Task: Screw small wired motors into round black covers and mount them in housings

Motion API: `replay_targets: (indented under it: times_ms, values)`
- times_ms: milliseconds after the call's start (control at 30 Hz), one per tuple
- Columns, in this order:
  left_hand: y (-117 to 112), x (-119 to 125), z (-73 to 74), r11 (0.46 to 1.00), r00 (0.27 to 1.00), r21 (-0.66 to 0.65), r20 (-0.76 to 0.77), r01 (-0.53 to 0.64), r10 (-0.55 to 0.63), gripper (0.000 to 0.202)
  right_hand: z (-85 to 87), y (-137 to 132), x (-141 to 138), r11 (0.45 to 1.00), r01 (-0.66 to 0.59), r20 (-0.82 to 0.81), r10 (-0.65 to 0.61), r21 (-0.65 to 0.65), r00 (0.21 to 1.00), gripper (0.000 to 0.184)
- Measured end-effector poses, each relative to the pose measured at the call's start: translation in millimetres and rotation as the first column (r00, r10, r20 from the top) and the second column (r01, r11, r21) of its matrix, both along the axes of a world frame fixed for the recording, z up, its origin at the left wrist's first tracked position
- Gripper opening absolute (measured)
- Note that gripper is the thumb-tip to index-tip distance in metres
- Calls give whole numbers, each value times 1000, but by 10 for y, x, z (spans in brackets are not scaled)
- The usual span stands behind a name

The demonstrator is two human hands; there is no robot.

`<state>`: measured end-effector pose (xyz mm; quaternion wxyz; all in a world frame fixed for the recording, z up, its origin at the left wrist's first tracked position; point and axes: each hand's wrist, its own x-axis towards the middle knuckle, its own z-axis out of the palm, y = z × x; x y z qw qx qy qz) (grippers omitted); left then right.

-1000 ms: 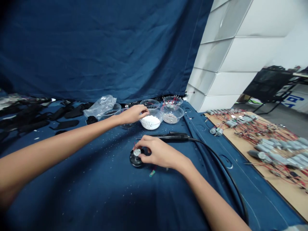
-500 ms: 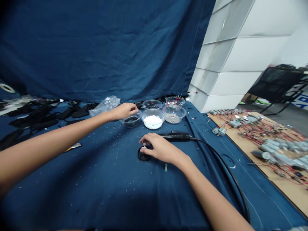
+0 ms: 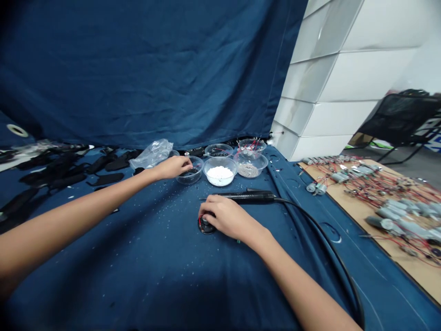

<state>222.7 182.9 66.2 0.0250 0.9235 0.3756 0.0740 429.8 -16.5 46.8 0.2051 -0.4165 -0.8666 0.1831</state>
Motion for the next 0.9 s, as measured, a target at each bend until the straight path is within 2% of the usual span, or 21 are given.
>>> replay_targets:
  times_ms: [300, 433, 533, 633, 733, 833, 900]
  values:
    - [186, 34, 45, 999, 997, 30, -65, -39, 41, 32, -27, -63, -87, 998, 55, 34, -55, -23, 998, 12]
    - [281, 21, 61, 1000, 997, 9, -73, -24, 25, 28, -51, -76, -128, 999, 25, -3, -25, -34, 1000, 12]
    - [363, 117, 96, 999, 1000, 34, -24, -13, 14, 30, -89, -77, -142, 999, 0, -49, -2, -39, 999, 18]
    - [474, 376, 153, 998, 999, 60, 35, 27, -29, 31, -116, -71, -144, 999, -9, -96, 4, -50, 995, 22]
    - [625, 761, 166, 995, 995, 33, 49, 90, -92, 28, -103, -76, -142, 997, -14, -110, 5, -81, 994, 24]
    - [799, 1138, 91, 986, 988, -64, -4, 156, -156, 20, -68, -91, -145, 994, -24, -90, 14, -109, 996, 27]
    - [915, 1317, 10, 977, 983, -141, -65, 159, -170, 15, -52, -96, -145, 992, -30, -78, 21, -119, 997, 29]
